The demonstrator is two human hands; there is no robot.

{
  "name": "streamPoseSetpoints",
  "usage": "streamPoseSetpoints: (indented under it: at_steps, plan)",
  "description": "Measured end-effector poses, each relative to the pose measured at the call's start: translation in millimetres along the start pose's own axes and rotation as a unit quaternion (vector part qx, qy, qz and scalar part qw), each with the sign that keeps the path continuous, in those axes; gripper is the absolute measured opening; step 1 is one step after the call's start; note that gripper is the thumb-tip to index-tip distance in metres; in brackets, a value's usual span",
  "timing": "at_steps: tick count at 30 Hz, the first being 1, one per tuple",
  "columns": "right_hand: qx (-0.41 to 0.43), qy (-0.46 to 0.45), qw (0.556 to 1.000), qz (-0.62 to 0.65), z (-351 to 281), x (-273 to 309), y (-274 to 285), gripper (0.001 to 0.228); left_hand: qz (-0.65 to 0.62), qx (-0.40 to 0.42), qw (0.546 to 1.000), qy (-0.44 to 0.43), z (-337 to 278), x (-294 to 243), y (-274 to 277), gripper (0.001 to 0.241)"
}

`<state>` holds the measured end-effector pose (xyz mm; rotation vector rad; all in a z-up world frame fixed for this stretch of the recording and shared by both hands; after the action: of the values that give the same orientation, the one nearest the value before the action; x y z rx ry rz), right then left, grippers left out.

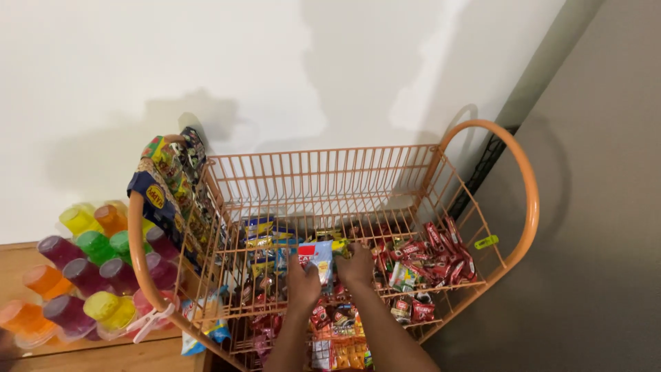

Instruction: Organizing various product sachets and items from cardboard boxes onto a wire storage rack.

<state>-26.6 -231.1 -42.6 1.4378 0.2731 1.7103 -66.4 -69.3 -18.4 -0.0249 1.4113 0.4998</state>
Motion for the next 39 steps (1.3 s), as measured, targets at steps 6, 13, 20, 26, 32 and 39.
streamPoseSetpoints:
  at_steps: [6,13,20,26,32,39]
  plan:
    - [0.025,-0.201,0.950,0.237,0.0,-6.9,1.9,0.041,0.011,-0.016,0.994,0.104,-1.5,-15.9,7.2,0.036]
    - [0.041,-0.237,0.888,0.393,-3.9,-19.1,26.6,0.028,-0.001,-0.003,0.999,0.050,2.4,-3.0,-0.4,0.033]
    - [0.075,-0.168,0.893,0.412,-13.8,-26.5,37.4,0.032,-0.039,0.007,0.999,0.037,-10.3,-20.3,6.8,0.030]
    - [0.074,-0.110,0.929,0.345,-8.6,-20.8,47.7,0.035,-0.119,-0.058,0.991,0.005,-8.7,-3.8,-1.5,0.035]
    - [0.106,-0.064,0.949,0.289,-15.4,13.4,57.8,0.034,-0.030,-0.175,0.980,-0.089,-32.0,-27.8,36.3,0.036]
    - [0.165,0.074,0.927,0.329,-38.7,81.8,73.8,0.029,-0.070,-0.208,0.975,-0.039,-70.1,-43.0,86.6,0.040]
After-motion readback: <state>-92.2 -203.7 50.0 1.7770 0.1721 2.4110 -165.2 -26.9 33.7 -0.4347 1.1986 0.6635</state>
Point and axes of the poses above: each hand's wrist, its own z-axis towards the middle knuckle, its own y-axis out of the back of the hand, x = y × z, the point moved 2 cm from there along z, towards the middle knuckle, and after that the axes turned 2 degrees about z, right-handed, at the moved point
